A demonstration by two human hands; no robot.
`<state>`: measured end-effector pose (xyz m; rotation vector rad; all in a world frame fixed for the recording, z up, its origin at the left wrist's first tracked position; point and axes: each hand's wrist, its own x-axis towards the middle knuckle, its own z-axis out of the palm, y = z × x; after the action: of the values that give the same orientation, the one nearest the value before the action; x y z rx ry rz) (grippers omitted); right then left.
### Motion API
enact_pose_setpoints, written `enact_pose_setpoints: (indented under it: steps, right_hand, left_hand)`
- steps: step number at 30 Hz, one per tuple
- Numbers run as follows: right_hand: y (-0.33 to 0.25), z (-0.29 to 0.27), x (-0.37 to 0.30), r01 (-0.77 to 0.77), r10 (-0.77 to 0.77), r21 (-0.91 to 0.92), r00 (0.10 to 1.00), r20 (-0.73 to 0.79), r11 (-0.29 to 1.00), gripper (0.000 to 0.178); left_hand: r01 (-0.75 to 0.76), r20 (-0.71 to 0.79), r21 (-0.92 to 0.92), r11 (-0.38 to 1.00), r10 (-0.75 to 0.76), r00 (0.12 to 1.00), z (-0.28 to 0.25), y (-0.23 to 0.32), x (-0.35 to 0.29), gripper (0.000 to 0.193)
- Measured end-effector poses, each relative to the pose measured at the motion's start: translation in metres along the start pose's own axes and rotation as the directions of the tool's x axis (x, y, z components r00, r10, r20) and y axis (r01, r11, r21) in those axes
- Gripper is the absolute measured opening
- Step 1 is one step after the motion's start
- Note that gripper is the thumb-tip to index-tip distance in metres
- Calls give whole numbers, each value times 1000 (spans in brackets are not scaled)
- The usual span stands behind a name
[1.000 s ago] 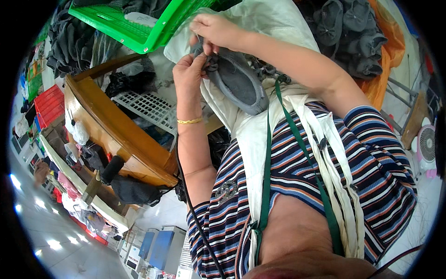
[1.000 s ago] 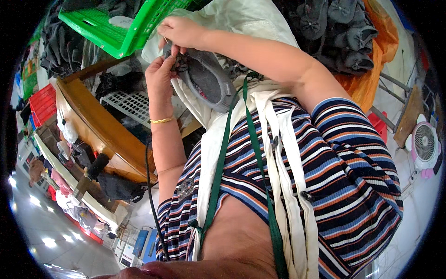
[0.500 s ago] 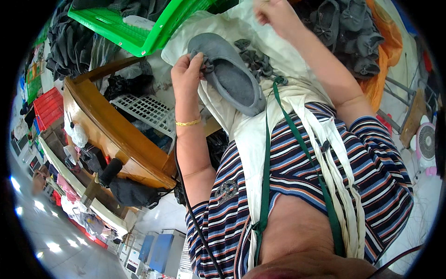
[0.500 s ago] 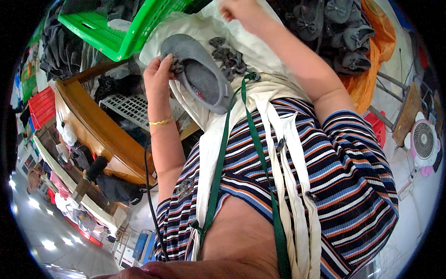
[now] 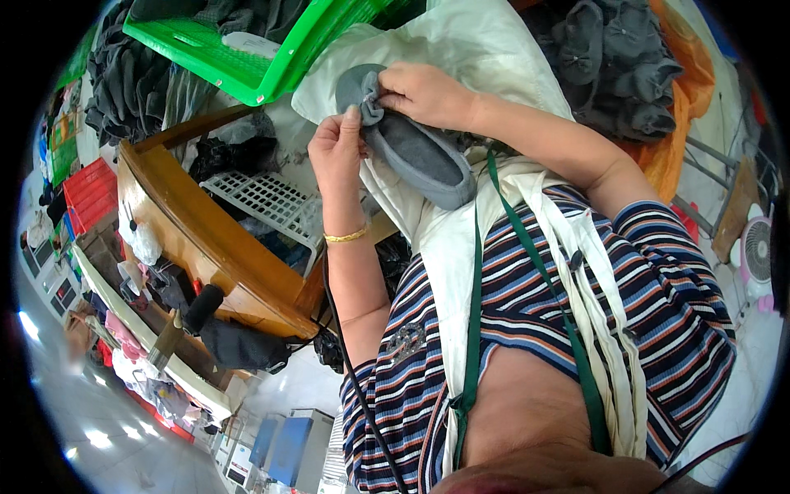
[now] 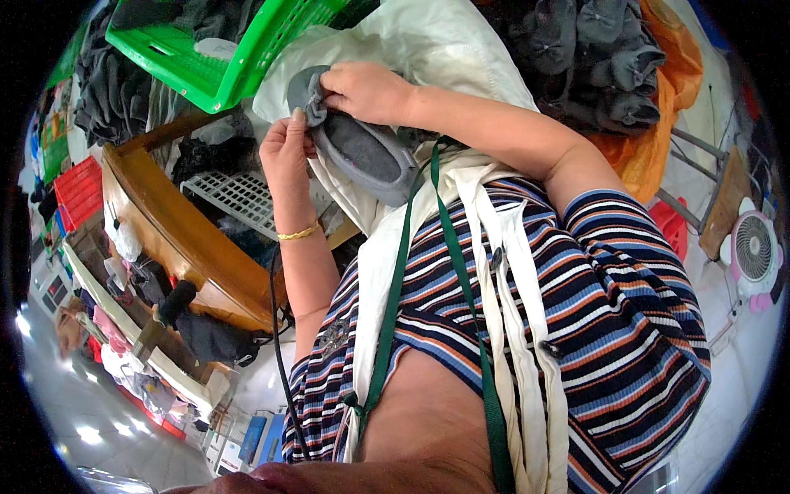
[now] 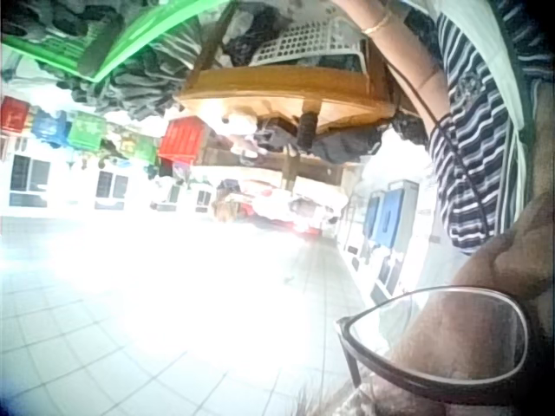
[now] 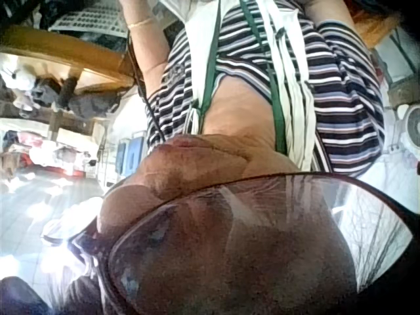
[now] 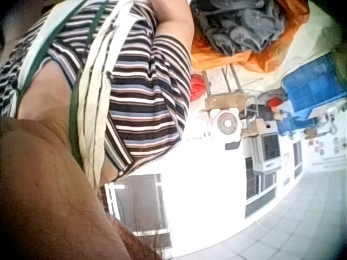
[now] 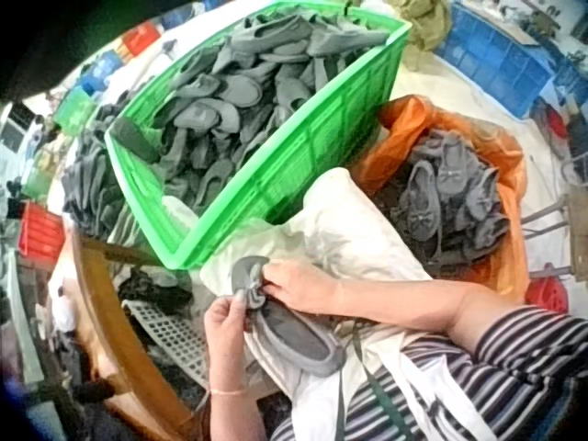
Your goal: The person sits on the floor and sews the opening of a grey slipper using a needle and thread. They repeatedly pull the thread to tighten the seam and place the finished slipper into a green basket.
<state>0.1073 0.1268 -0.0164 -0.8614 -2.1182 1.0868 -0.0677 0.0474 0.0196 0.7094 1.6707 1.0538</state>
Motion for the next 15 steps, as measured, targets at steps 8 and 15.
enact_pose_setpoints:
  steps: [8, 15]
  right_hand:
    - [-4, -5, 6, 44, -21, -186, 992, 124, 982, 18]
    - [-16, -19, 7, 111, -40, -348, 978, 206, 931, 10]
  left_hand:
    - [-122, 41, 97, 988, 119, 992, -6, 0, 14, 26]
    - [-525, 72, 677, 516, 663, 745, -15, 3, 27, 14]
